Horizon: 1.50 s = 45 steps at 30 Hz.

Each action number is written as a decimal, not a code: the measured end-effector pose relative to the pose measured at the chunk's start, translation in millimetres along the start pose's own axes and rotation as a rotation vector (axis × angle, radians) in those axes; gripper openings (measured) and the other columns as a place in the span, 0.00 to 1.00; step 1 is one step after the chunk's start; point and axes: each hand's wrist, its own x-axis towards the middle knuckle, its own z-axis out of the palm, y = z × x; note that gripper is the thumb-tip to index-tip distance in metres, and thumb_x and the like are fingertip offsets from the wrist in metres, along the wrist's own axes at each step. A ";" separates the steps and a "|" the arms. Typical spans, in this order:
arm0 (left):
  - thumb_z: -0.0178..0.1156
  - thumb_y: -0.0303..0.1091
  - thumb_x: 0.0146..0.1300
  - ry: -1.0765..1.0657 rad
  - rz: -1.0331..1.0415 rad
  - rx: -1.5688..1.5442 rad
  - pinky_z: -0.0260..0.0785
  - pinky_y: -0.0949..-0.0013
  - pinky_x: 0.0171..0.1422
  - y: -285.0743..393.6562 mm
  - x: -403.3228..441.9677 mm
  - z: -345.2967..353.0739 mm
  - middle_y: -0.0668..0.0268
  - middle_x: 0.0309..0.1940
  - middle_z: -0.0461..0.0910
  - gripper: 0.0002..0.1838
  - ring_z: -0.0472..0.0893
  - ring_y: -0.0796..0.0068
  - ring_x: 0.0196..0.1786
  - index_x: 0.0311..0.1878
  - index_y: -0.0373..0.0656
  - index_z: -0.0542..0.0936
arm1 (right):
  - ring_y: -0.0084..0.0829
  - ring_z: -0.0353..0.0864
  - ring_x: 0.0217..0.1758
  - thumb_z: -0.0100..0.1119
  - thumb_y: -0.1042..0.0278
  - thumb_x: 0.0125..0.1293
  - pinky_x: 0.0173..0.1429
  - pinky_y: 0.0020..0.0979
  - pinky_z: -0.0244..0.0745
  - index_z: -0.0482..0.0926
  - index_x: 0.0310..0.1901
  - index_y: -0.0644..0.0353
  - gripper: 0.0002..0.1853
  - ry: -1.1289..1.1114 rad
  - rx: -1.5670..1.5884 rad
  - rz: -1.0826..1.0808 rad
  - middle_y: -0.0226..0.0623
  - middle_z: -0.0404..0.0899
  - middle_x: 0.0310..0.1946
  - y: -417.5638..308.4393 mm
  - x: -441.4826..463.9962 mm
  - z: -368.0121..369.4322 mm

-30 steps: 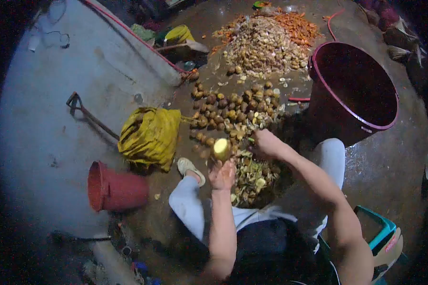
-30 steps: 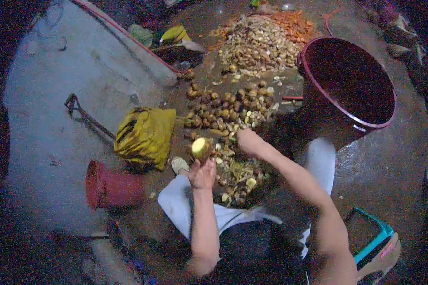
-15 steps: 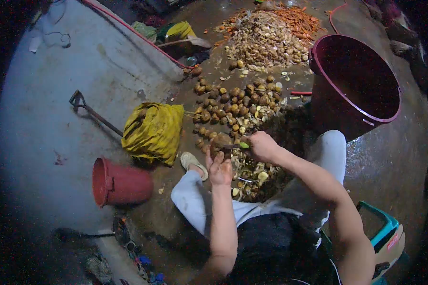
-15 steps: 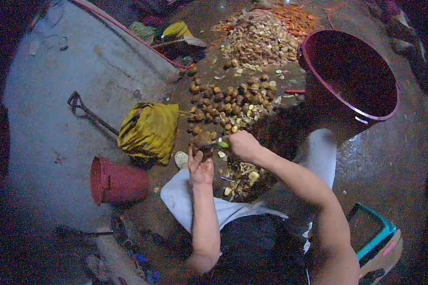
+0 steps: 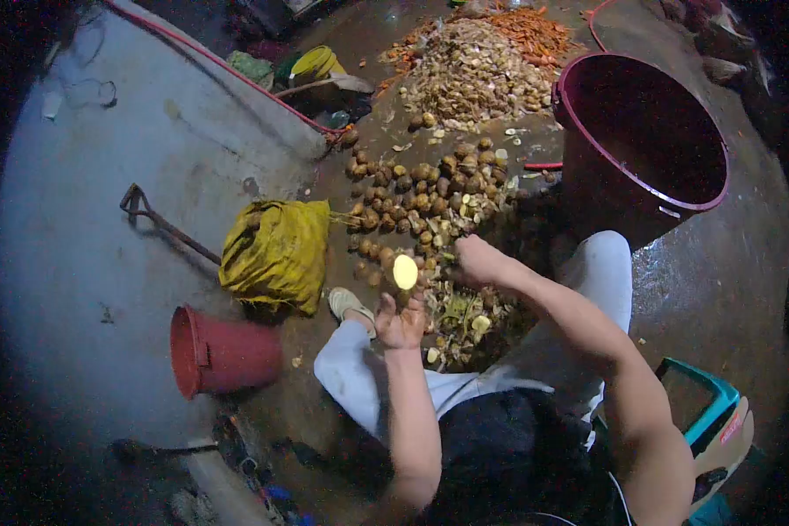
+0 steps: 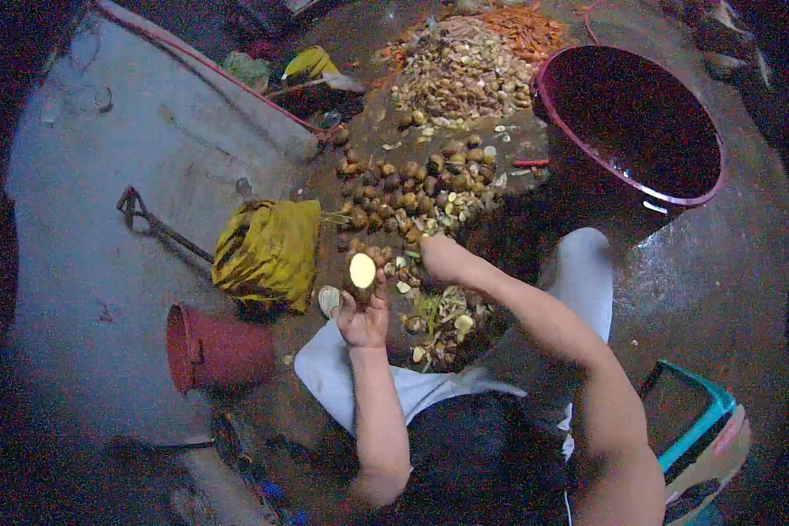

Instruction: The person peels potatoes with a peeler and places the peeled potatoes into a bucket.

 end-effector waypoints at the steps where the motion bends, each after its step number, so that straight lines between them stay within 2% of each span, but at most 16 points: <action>1: 0.61 0.35 0.60 0.032 0.016 -0.009 0.63 0.54 0.69 1.4 4.4 9.3 0.49 0.61 0.68 0.32 0.68 0.50 0.64 0.66 0.38 0.63 | 0.53 0.81 0.33 0.62 0.65 0.51 0.40 0.47 0.77 0.78 0.29 0.67 0.12 -0.008 -0.008 -0.009 0.56 0.78 0.25 -0.4 -0.8 -4.2; 3: 0.57 0.34 0.64 0.300 -0.064 -0.151 0.61 0.53 0.70 1.0 6.8 -40.4 0.54 0.60 0.70 0.28 0.70 0.56 0.63 0.66 0.38 0.63 | 0.52 0.80 0.31 0.65 0.62 0.50 0.39 0.46 0.77 0.77 0.28 0.70 0.16 0.239 -0.042 -0.110 0.57 0.77 0.22 -5.9 -4.7 -5.4; 5: 0.58 0.31 0.63 0.229 -0.043 -0.084 0.62 0.53 0.70 -6.0 -1.1 -80.8 0.56 0.60 0.71 0.27 0.71 0.58 0.62 0.64 0.37 0.64 | 0.52 0.81 0.38 0.57 0.66 0.54 0.44 0.47 0.77 0.79 0.28 0.67 0.10 0.094 -0.100 -0.022 0.56 0.80 0.29 -11.1 -4.2 -11.7; 8: 0.61 0.28 0.60 0.322 0.074 0.142 0.64 0.54 0.68 -18.6 -10.0 -74.0 0.56 0.58 0.72 0.27 0.73 0.56 0.59 0.62 0.37 0.66 | 0.53 0.81 0.38 0.54 0.52 0.63 0.45 0.47 0.77 0.79 0.33 0.66 0.21 0.111 -0.115 0.057 0.54 0.80 0.32 -7.5 -9.7 -2.6; 11: 0.61 0.30 0.60 0.222 0.023 0.061 0.67 0.53 0.66 -5.7 -9.2 -47.8 0.48 0.57 0.70 0.27 0.70 0.48 0.61 0.58 0.25 0.65 | 0.53 0.81 0.39 0.49 0.52 0.67 0.45 0.48 0.77 0.77 0.39 0.66 0.20 0.119 -0.102 0.058 0.54 0.80 0.32 -14.0 -13.8 -3.4; 13: 0.64 0.30 0.57 0.205 0.009 0.010 0.66 0.52 0.67 2.9 -7.0 -38.6 0.49 0.58 0.69 0.29 0.69 0.47 0.62 0.58 0.27 0.65 | 0.55 0.79 0.39 0.47 0.53 0.69 0.43 0.50 0.75 0.73 0.43 0.66 0.20 0.139 -0.082 0.085 0.56 0.79 0.31 -23.7 -17.6 -10.6; 16: 0.67 0.34 0.55 0.116 0.044 0.024 0.64 0.54 0.68 7.2 -7.7 -29.7 0.51 0.58 0.69 0.32 0.69 0.51 0.62 0.60 0.31 0.66 | 0.60 0.74 0.33 0.46 0.57 0.70 0.38 0.50 0.70 0.70 0.40 0.68 0.17 0.394 0.242 -0.341 0.56 0.75 0.25 -17.8 -10.5 -8.0; 17: 0.67 0.34 0.55 0.117 0.044 0.025 0.64 0.54 0.68 7.7 -7.9 -32.0 0.51 0.58 0.69 0.32 0.69 0.51 0.62 0.60 0.31 0.66 | 0.60 0.74 0.33 0.46 0.57 0.70 0.38 0.50 0.70 0.70 0.40 0.68 0.17 0.393 0.244 -0.340 0.56 0.75 0.25 -19.6 -12.5 -9.3; 19: 0.69 0.37 0.52 0.090 0.107 0.269 0.64 0.57 0.67 11.3 -8.5 -34.3 0.53 0.56 0.71 0.37 0.70 0.53 0.61 0.62 0.31 0.64 | 0.42 0.68 0.23 0.44 0.57 0.72 0.33 0.42 0.65 0.69 0.33 0.67 0.19 0.229 0.452 -0.362 0.50 0.68 0.19 -34.1 -21.1 -19.0; 21: 0.69 0.36 0.53 0.031 0.039 0.310 0.61 0.59 0.68 20.4 -10.3 -31.3 0.55 0.58 0.70 0.37 0.70 0.57 0.62 0.63 0.32 0.63 | 0.36 0.64 0.22 0.45 0.57 0.72 0.31 0.38 0.65 0.69 0.30 0.68 0.20 0.196 0.520 -0.322 0.47 0.66 0.18 -41.6 -24.9 -17.7; 25: 0.73 0.40 0.47 -0.092 -0.051 0.464 0.63 0.61 0.66 26.3 -7.0 -1.2 0.55 0.57 0.71 0.45 0.72 0.60 0.61 0.65 0.33 0.61 | 0.40 0.68 0.19 0.59 0.46 0.62 0.29 0.40 0.66 0.76 0.34 0.66 0.24 0.054 0.529 -0.215 0.48 0.70 0.17 -54.3 -36.9 -26.8; 26: 0.68 0.34 0.49 -0.146 -0.062 0.472 0.64 0.63 0.65 28.1 -6.3 -7.8 0.56 0.58 0.70 0.41 0.73 0.62 0.59 0.65 0.33 0.61 | 0.41 0.71 0.20 0.63 0.43 0.56 0.29 0.40 0.68 0.77 0.33 0.66 0.27 0.125 0.457 -0.295 0.49 0.72 0.18 -51.7 -35.4 -23.3; 28: 0.69 0.34 0.48 -0.155 -0.065 0.524 0.64 0.63 0.65 30.7 -8.0 -11.3 0.56 0.57 0.71 0.41 0.73 0.63 0.59 0.65 0.32 0.61 | 0.45 0.78 0.24 0.72 0.37 0.42 0.32 0.40 0.71 0.78 0.32 0.67 0.34 0.156 0.416 -0.316 0.51 0.75 0.20 -53.5 -35.7 -24.7; 35: 0.72 0.35 0.45 -0.194 -0.134 0.561 0.65 0.64 0.65 34.2 -7.5 1.7 0.56 0.57 0.72 0.43 0.74 0.63 0.59 0.64 0.29 0.62 | 0.46 0.77 0.23 0.72 0.34 0.38 0.30 0.40 0.71 0.77 0.29 0.69 0.37 0.158 0.325 -0.314 0.51 0.75 0.18 -59.3 -42.5 -30.8; 38: 0.72 0.35 0.45 -0.240 -0.130 0.588 0.65 0.63 0.65 35.7 -6.4 -3.3 0.56 0.57 0.72 0.43 0.74 0.64 0.59 0.63 0.30 0.63 | 0.50 0.78 0.22 0.67 0.26 0.37 0.31 0.43 0.74 0.75 0.23 0.72 0.43 0.183 0.263 -0.322 0.52 0.74 0.15 -61.6 -43.8 -32.2; 45: 0.70 0.33 0.46 -0.198 -0.046 0.522 0.66 0.63 0.64 31.1 -11.4 -3.6 0.56 0.56 0.72 0.40 0.75 0.64 0.57 0.63 0.32 0.64 | 0.52 0.76 0.19 0.61 0.23 0.41 0.25 0.44 0.72 0.75 0.22 0.64 0.40 0.240 0.114 -0.287 0.49 0.71 0.11 -65.2 -50.3 -29.7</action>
